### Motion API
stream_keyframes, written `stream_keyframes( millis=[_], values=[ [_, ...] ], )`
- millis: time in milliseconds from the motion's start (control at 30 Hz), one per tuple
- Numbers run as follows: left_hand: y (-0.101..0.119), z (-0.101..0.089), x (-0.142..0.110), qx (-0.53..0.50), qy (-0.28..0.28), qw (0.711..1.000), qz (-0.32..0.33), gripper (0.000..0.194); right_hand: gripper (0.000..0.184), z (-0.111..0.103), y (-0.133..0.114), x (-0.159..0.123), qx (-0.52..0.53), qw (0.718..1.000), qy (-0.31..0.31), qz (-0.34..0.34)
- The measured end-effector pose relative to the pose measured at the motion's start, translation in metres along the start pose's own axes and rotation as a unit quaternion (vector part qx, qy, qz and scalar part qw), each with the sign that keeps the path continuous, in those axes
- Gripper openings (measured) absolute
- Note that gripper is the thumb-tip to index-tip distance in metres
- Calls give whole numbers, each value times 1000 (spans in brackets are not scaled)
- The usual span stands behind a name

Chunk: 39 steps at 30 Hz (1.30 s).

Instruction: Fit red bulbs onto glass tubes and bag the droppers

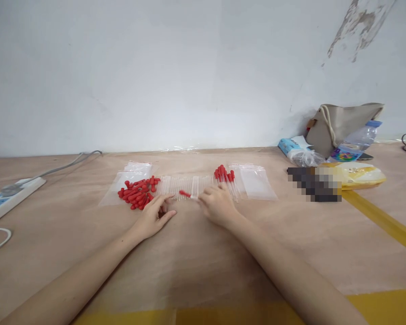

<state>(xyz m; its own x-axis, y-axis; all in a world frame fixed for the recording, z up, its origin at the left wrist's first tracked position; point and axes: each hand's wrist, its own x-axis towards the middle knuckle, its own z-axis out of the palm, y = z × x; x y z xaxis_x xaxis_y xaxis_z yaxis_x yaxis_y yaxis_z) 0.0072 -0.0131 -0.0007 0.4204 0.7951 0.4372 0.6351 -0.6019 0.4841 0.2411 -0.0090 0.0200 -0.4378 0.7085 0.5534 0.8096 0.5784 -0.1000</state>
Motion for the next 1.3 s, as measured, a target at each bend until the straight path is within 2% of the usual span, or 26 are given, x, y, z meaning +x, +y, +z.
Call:
stream_keyframes(
  millis=[67,133,167,233,300,500,667,800,900,967,1067,1200,1300],
  values=[
    [-2,0,0,-3,-12,1000,-12,33,22,-2,19,2,32,988,49,141],
    [-2,1,1,3,-23,1000,-10,27,26,-4,40,4,56,956,84,274],
    [-2,1,1,6,-26,1000,-8,25,26,-4,50,4,55,941,92,320],
    [-1,1,1,8,-30,1000,-4,22,26,-4,67,2,43,921,91,377],
    [-1,2,1,5,-31,1000,-2,21,26,-1,76,0,30,912,76,402],
    [-2,2,2,6,-29,1000,3,16,32,9,83,-4,9,915,16,403],
    [-2,2,2,8,-36,999,6,14,28,10,82,-4,-7,915,31,402],
    [-2,2,2,9,-38,999,7,14,25,8,64,-2,-31,942,64,327],
    [-2,2,2,10,-43,999,6,14,24,12,48,4,-47,964,37,260],
    [-2,2,2,8,-44,999,4,14,24,17,40,12,-57,967,8,248],
    [-2,1,1,6,-47,999,4,14,23,25,37,24,-72,958,-40,274],
    [-3,0,2,10,-49,999,6,14,19,32,39,40,-106,929,-118,335],
    [-3,2,2,13,-52,999,7,14,19,37,42,48,-124,917,-146,351]
  ],
)
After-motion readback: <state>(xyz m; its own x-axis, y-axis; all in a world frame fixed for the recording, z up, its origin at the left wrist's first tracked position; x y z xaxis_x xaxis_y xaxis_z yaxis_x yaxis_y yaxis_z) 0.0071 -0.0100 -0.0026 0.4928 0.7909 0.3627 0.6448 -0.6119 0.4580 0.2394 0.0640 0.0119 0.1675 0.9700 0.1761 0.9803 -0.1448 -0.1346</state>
